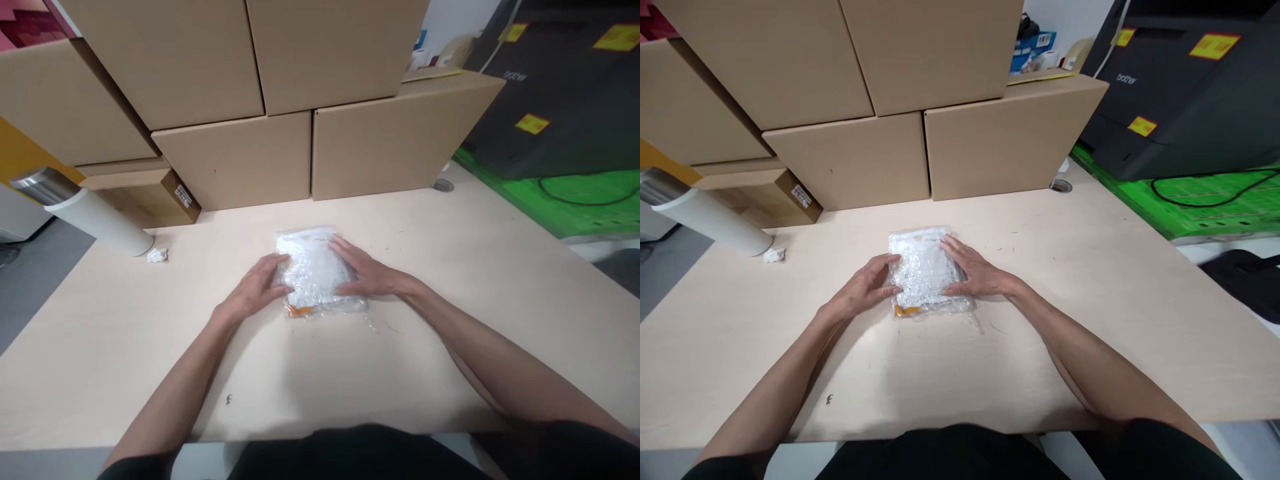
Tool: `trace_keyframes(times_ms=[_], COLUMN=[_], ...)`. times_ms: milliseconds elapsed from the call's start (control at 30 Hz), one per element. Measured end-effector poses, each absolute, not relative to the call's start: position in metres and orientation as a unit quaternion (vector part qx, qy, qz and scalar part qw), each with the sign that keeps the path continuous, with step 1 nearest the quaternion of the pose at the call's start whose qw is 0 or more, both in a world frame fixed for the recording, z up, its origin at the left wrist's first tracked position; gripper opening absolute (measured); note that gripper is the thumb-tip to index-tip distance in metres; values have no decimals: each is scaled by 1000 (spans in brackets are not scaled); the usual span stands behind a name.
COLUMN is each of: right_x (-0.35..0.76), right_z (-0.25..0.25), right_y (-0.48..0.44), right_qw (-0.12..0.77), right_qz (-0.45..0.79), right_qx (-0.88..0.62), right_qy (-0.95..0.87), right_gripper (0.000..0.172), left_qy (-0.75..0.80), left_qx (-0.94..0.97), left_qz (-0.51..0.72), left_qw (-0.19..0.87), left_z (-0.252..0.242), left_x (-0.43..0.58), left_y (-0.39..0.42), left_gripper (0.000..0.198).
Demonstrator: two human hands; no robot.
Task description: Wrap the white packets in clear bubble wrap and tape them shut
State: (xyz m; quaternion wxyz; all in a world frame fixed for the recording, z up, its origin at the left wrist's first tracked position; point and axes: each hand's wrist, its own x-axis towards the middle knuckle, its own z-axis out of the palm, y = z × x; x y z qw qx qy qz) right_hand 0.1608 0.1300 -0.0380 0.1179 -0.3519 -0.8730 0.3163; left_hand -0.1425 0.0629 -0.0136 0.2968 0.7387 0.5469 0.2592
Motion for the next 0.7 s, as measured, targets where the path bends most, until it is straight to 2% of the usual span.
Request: trace_keyframes(times_ms=[100,167,267,433,533,600,700], right_x=[162,161,160,160,160,160,159], right_z=[-36,-36,-35,-31,-31,-34,-44], right_y=[131,131,131,132,132,133,135], right_qw=[108,108,108,101,116,154,303], right_qz=[317,315,314,321,329,361,445], right_qx=[-345,-347,-350,-349,-345,-345,-390], right_qy=[-877,-877,-876,-875,-871,-852,-747], right_gripper=[113,113,115,116,114,111,93], left_qy=[550,544,517,531,532,533,526], left_qx=[805,819,836,831,831,830,828], left_qz=[144,125,129,98,75,81,143], left_qw=[170,136,129,135,142,145,136], left_z=[-13,-15,-20,-21,-20,-20,-20], left_x=[-153,-154,-150,-144,-144,-142,-138], left_y=[69,70,69,71,72,69,62], left_gripper=[66,67,69,116,108,105,102])
